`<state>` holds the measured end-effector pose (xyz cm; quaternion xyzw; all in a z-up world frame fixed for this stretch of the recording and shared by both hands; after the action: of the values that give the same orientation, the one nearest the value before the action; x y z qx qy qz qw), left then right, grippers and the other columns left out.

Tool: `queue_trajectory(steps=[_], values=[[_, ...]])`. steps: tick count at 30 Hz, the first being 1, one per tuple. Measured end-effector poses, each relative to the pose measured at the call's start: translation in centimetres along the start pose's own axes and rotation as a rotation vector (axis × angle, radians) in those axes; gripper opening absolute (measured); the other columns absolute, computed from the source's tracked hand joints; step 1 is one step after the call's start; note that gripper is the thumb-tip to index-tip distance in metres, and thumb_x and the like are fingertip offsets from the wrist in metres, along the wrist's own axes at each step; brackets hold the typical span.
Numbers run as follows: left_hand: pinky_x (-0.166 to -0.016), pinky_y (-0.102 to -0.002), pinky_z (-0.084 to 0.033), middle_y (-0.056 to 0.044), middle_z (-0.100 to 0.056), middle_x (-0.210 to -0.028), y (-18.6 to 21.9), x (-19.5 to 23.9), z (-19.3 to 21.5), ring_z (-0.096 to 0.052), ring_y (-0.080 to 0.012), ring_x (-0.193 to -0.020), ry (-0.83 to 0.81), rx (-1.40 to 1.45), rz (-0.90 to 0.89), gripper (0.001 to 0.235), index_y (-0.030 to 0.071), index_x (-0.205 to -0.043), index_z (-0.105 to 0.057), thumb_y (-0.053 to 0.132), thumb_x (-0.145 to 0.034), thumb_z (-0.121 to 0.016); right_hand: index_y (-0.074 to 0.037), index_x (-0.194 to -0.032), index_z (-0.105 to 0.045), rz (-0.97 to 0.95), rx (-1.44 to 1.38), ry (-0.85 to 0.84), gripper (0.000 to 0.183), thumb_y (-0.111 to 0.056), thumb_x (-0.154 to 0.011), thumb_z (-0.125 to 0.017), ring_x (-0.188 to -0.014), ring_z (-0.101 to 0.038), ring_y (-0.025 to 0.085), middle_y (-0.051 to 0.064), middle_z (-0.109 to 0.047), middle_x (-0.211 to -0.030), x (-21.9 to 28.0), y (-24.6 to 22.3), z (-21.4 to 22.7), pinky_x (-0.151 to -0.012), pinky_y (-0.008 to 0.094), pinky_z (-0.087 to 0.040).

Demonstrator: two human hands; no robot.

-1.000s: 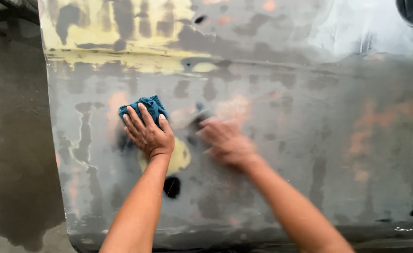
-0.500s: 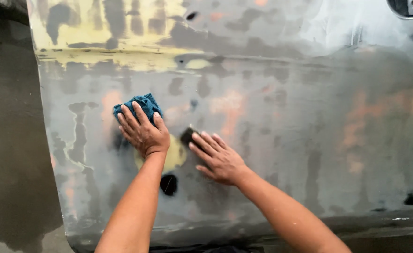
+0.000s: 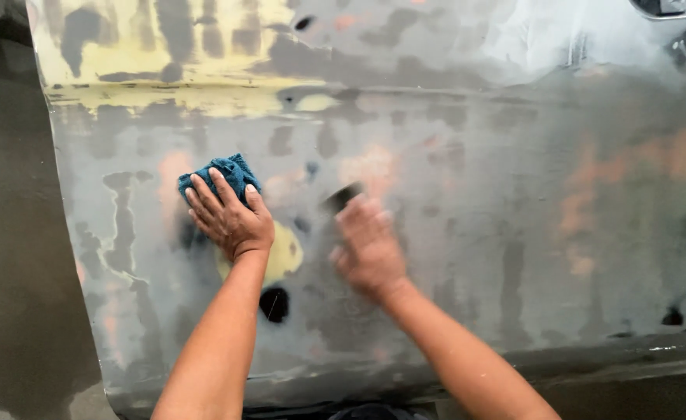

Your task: The person scrubs a large, flat, gray surface using a black sanding block in one hand and a blue cloth in the other. The person repeatedly dips the cloth into a green bucket of water to clean it and continues scrubbing the surface.

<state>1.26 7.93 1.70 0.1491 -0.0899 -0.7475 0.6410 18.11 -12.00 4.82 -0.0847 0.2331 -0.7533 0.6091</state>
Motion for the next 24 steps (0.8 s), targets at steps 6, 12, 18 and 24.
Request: queue_trajectory(steps=[6, 12, 18, 24], values=[[-0.123, -0.063, -0.015, -0.023, -0.023, -0.170, -0.1, 0.0, 0.0, -0.020, -0.0463, -0.155, -0.008, -0.004, 0.005, 0.072, 0.006, -0.163, -0.036, 0.046, -0.105, -0.049, -0.016, -0.154, -0.044, 0.208, 0.182, -0.326, 0.063, -0.037, -0.095, -0.053, -0.149, -0.031, 0.037, 0.011, -0.030, -0.163, 1.6, 5.3, 1.3, -0.121, 0.056, -0.021], [-0.123, -0.063, -0.016, -0.023, -0.023, -0.169, 0.2, 0.0, 0.2, -0.020, -0.0459, -0.155, -0.029, -0.020, 0.022, 0.073, 0.006, -0.161, -0.037, 0.047, -0.102, -0.050, 0.002, -0.165, -0.027, -0.720, 0.245, 0.383, 0.073, -0.042, -0.112, -0.049, -0.158, -0.015, 0.043, 0.027, -0.016, -0.171, 3.9, 21.5, 9.1, -0.128, 0.054, -0.010], [-0.123, -0.063, -0.015, -0.024, -0.022, -0.170, -0.2, 0.0, -0.3, -0.019, -0.0463, -0.156, 0.015, 0.011, -0.007, 0.070, 0.006, -0.163, -0.037, 0.045, -0.105, -0.049, -0.011, -0.162, -0.032, 0.182, -0.069, -0.270, 0.078, -0.047, -0.098, -0.058, -0.156, -0.020, 0.036, 0.013, -0.023, -0.170, 2.9, -1.8, -2.9, -0.124, 0.054, -0.017], [-0.124, -0.063, -0.015, -0.023, -0.023, -0.170, 0.0, -0.1, -0.1, -0.020, -0.0460, -0.156, 0.009, 0.001, -0.001, 0.071, 0.006, -0.163, -0.038, 0.044, -0.104, -0.050, -0.018, -0.158, -0.040, 0.016, 0.365, -0.147, 0.065, -0.040, -0.098, -0.053, -0.155, -0.029, 0.032, 0.010, -0.029, -0.168, 4.3, 9.8, 3.6, -0.127, 0.053, -0.018]])
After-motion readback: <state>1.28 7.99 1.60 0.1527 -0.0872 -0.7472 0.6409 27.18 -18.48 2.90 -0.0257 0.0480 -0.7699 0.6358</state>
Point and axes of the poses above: each hand's wrist, its own x-axis away from the middle knuckle, its own z-axis out of the back of the hand, y = z × x, the point moved 8 cm from there along -x, towards the middle knuckle
